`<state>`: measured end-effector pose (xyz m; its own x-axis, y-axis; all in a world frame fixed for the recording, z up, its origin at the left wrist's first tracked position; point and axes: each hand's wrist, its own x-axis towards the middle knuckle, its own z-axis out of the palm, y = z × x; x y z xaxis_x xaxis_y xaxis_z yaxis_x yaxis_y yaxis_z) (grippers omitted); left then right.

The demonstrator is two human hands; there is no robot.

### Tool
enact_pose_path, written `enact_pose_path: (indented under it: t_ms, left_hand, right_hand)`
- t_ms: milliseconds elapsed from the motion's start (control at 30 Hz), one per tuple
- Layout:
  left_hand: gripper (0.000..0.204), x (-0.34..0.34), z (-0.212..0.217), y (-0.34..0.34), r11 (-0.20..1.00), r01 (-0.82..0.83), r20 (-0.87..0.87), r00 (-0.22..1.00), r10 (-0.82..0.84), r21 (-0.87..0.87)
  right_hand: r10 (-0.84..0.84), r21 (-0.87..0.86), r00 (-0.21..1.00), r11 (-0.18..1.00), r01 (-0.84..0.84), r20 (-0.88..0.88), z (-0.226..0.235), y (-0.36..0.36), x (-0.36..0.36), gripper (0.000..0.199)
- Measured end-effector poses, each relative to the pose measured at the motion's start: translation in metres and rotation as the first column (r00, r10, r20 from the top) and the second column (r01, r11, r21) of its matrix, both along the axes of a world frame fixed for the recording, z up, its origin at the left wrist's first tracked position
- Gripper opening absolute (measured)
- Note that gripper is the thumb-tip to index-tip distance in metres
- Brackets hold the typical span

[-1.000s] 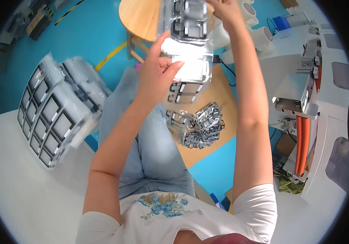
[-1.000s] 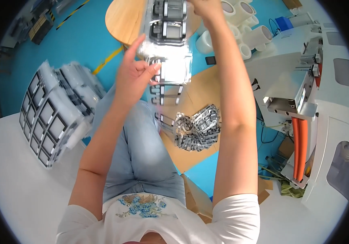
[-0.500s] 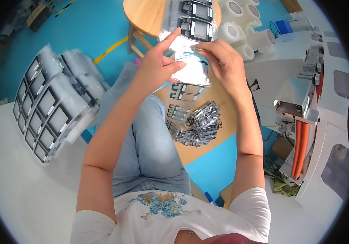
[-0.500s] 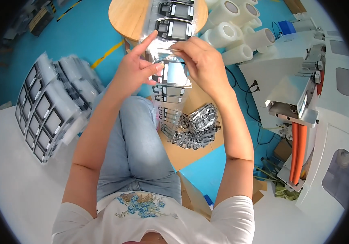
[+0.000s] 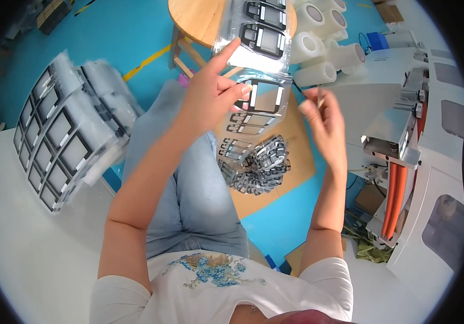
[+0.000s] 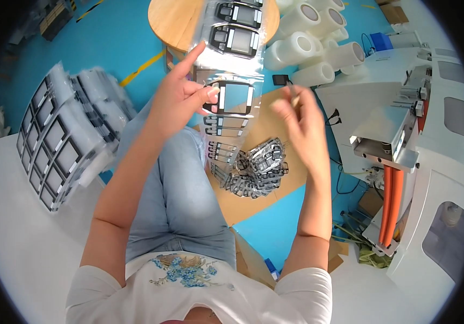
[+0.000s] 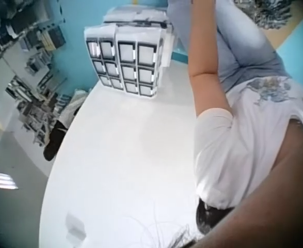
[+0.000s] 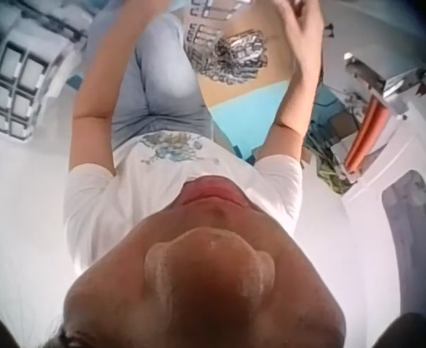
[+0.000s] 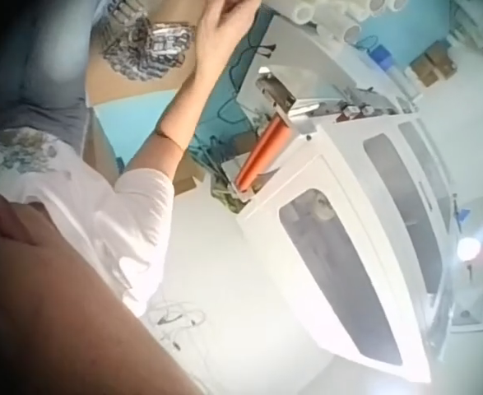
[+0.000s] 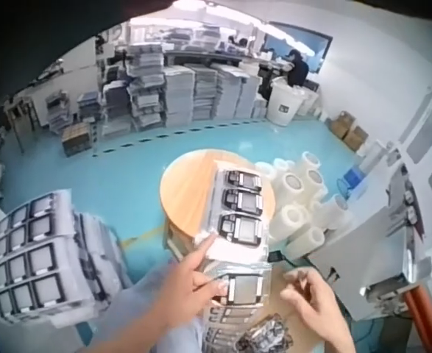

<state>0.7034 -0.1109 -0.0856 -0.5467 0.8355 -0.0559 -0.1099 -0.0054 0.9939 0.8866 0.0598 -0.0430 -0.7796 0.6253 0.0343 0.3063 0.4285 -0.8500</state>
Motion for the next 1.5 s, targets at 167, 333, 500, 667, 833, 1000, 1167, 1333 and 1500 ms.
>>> enact_pose_path:
  t_ms: [167, 333, 500, 667, 833, 1000, 1167, 1333, 1500]
  left_hand:
    - [0.058, 0.034, -0.036, -0.016, 0.958, 0.115, 0.401, 0.89, -0.216, 0.262]
    - [0.039, 0.048, -0.026, -0.015, 0.998, 0.017, 0.361, 0.932, -0.038, 0.062]
    - [0.066, 0.014, 0.008, 0.021, 0.967, -0.23, 0.067, 0.972, 0.223, 0.108]
    - [0.067, 0.006, -0.01, 0.011, 0.98, -0.178, 0.068, 0.983, 0.172, 0.092]
    - [0.07, 0.001, -0.01, 0.014, 0.992, -0.096, 0.06, 0.994, 0.091, 0.078]
    - [0.075, -0.005, -0.011, 0.012, 0.998, 0.027, 0.125, 0.992, -0.034, 0.057]
    - [0.075, -0.009, -0.007, 0.011, 0.999, 0.025, 0.072, 0.997, -0.027, 0.03]
    - [0.079, -0.01, -0.007, 0.011, 0.997, 0.067, 0.091, 0.994, -0.065, -0.024]
    - [0.078, -0.011, 0.001, 0.009, 0.994, 0.076, 0.098, 0.993, -0.068, -0.084]
  right_hand:
    - [0.198, -0.005, 0.975, 0.98, -0.199, -0.098, 0.02, -0.02, -0.016, 0.009]
    - [-0.151, -0.128, 0.909, 0.986, 0.11, -0.388, 0.053, 0.031, -0.086, 0.018]
    - [-0.128, -0.177, 0.964, 0.98, 0.087, -0.233, 0.011, 0.12, -0.171, 0.023]
    - [-0.147, 0.187, 0.964, 0.964, 0.19, -0.222, -0.017, 0.09, -0.147, 0.029]
    - [0.126, 0.271, 0.953, 0.961, -0.049, -0.275, -0.005, 0.04, -0.074, 0.019]
    - [0.302, 0.527, 0.952, 0.819, -0.229, -0.055, 0.009, 0.008, -0.071, 0.014]
    - [0.381, 0.525, 0.919, 0.805, -0.277, -0.099, -0.003, 0.003, -0.084, 0.013]
    - [0.426, 0.674, 0.905, 0.673, -0.303, -0.019, -0.008, -0.006, -0.092, 0.016]
    - [0.185, 0.852, 0.95, 0.422, -0.309, 0.253, 0.015, -0.013, -0.068, 0.019]
